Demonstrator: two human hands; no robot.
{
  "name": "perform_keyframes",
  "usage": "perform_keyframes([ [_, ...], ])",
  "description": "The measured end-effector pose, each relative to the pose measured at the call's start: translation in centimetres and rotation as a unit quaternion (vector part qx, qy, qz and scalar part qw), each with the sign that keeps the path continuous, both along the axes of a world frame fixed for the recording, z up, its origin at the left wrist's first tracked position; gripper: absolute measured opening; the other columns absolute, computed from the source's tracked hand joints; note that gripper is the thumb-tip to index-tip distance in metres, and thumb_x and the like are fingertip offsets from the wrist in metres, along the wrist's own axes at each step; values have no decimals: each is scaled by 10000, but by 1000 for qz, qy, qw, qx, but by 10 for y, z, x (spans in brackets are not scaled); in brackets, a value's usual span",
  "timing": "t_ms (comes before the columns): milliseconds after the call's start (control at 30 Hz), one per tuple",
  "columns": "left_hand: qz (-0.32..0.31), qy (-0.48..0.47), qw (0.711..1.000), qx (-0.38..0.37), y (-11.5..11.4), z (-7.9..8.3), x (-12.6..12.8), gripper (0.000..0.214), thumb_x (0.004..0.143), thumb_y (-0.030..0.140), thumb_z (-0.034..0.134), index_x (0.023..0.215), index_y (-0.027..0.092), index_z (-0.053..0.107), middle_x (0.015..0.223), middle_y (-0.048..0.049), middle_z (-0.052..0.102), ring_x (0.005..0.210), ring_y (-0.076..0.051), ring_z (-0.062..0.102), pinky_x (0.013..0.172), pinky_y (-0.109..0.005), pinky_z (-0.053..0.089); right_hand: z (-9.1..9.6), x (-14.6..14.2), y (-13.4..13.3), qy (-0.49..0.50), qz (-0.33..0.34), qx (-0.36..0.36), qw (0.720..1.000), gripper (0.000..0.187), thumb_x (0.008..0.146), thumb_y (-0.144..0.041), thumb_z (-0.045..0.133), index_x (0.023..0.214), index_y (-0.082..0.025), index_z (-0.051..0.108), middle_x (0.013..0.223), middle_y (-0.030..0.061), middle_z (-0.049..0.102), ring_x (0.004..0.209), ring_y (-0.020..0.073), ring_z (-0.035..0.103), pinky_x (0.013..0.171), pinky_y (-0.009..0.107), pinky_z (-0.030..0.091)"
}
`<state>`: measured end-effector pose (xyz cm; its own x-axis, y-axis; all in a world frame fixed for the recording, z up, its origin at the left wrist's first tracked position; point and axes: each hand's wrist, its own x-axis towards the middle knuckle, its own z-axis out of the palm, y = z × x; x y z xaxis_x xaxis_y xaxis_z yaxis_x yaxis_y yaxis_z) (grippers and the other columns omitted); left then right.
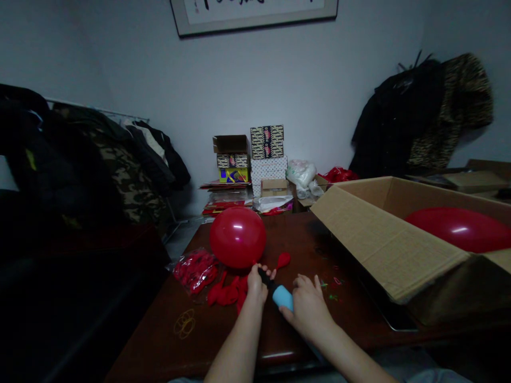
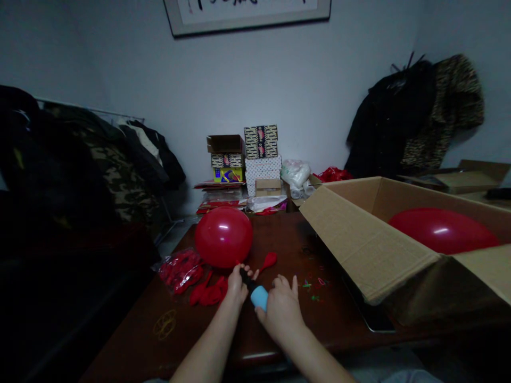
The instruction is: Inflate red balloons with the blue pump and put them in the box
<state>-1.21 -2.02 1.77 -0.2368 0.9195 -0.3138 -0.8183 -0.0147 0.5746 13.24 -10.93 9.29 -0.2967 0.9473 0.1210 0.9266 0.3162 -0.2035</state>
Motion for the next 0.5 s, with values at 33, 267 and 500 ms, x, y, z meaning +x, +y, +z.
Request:
perform_keyframes([
  [33, -2, 1, 1000, 0, 0, 0, 1, 124, 791, 185, 443, 672, 192, 409, 529, 41, 456, 425, -87, 437, 670, -378, 510, -1, -3, 3, 0, -2, 1, 1000, 473, 717, -487, 498, 994, -130, 637, 1118, 149, 552, 1156, 301, 370, 1047, 461, 39],
  [267, 3, 10, 1000, -17, -4, -4, 0, 130, 795, 200, 459, 673, 193, 412, 518, 44, 455, 413, -86, 432, 660, -364, 510, -15, -16, 12, 3, -9, -24, 1000, 515, 710, -514, 488, 1015, -124, 628, 1130, 166, 546, 1156, 307, 376, 1040, 479, 48],
  [500, 4, 29, 999, -35, -2, -13, 6, 151, 812, 196, 429, 663, 193, 402, 492, 53, 439, 379, -74, 403, 639, -331, 507, -30, -6, -7, -15, -8, -37, 999, 493, 757, -496, 441, 983, -109, 649, 1144, 168, 554, 1221, 298, 335, 1054, 466, 2],
])
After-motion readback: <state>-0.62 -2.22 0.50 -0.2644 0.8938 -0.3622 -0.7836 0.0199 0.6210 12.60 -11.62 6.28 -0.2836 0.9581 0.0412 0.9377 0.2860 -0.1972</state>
